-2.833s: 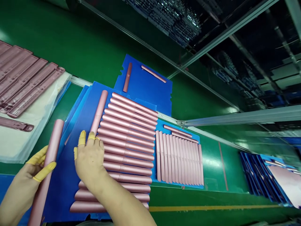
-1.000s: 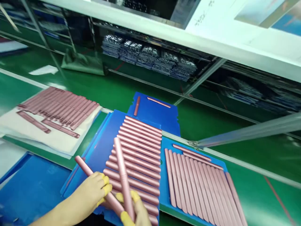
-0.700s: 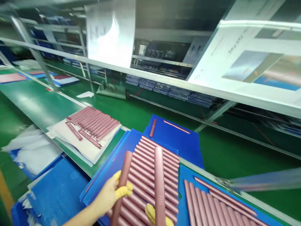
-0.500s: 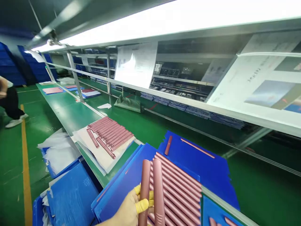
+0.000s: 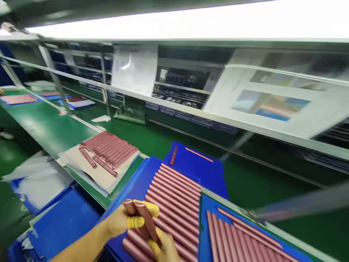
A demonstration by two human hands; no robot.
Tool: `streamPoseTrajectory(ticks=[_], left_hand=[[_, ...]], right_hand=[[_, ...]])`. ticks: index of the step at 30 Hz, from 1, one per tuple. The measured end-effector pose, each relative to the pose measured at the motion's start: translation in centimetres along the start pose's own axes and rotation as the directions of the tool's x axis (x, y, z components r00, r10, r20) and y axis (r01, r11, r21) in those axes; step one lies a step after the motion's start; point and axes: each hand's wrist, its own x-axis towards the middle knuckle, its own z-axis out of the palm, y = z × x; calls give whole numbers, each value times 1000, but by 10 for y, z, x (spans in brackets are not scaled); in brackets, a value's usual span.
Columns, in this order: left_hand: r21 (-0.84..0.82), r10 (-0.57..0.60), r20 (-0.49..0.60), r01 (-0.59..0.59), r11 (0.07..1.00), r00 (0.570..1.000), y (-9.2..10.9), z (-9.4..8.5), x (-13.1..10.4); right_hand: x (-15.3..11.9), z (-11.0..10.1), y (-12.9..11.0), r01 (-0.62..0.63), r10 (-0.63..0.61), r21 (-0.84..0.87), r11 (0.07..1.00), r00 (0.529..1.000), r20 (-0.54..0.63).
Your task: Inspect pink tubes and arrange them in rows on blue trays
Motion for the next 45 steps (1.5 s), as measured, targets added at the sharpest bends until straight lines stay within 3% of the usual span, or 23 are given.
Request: streamPoseTrajectory(ticks=[3,8,12,19,26,27,29,31,32,34,37,41,45], left_hand=[[165,-63,232,25,986,971,9,6,-2],[392,110,508,-343,854,854,10,16,-4],[429,80,579,-387,816,811,15,20,-4],[431,72,609,-406,805,790,14,19,-2],[445,60,594,-390,806,802,16,11,-2],[449,43,565,-351,822,824,15,10,-2],[409,16,407,-197,891,913,7,7,0],[292,22,126,-58,955,992,-12,1,3],[229,42,-31,-34,973,999,-26,-3,4],[202,76,-280,-18,979,957,-55,-15,7],[236,38,-446,76,969,894,-90,-37,8],[284,-14,-529,193,939,848,-111,-70,6],[311,-73,-554,288,906,829,-130,-106,2]], right_hand=[[5,-7,6,47,-47,-41,998,999,5],[12,-15,12,125,-124,-93,988,992,17],[9,-15,18,175,-176,-86,981,984,-6],[7,-17,27,188,-193,-88,978,980,-45],[9,-14,34,167,-172,-99,981,984,-41],[9,-13,33,172,-177,-102,980,983,-42],[8,-10,31,190,-195,-96,977,980,-41],[8,-4,28,169,-170,-49,984,985,-29],[8,0,27,135,-136,-13,991,990,-29],[9,10,26,44,-42,65,997,999,-29],[15,26,31,-55,65,141,988,996,-63],[29,31,42,-131,160,129,983,957,-244],[41,18,44,-137,168,109,985,910,-378]])
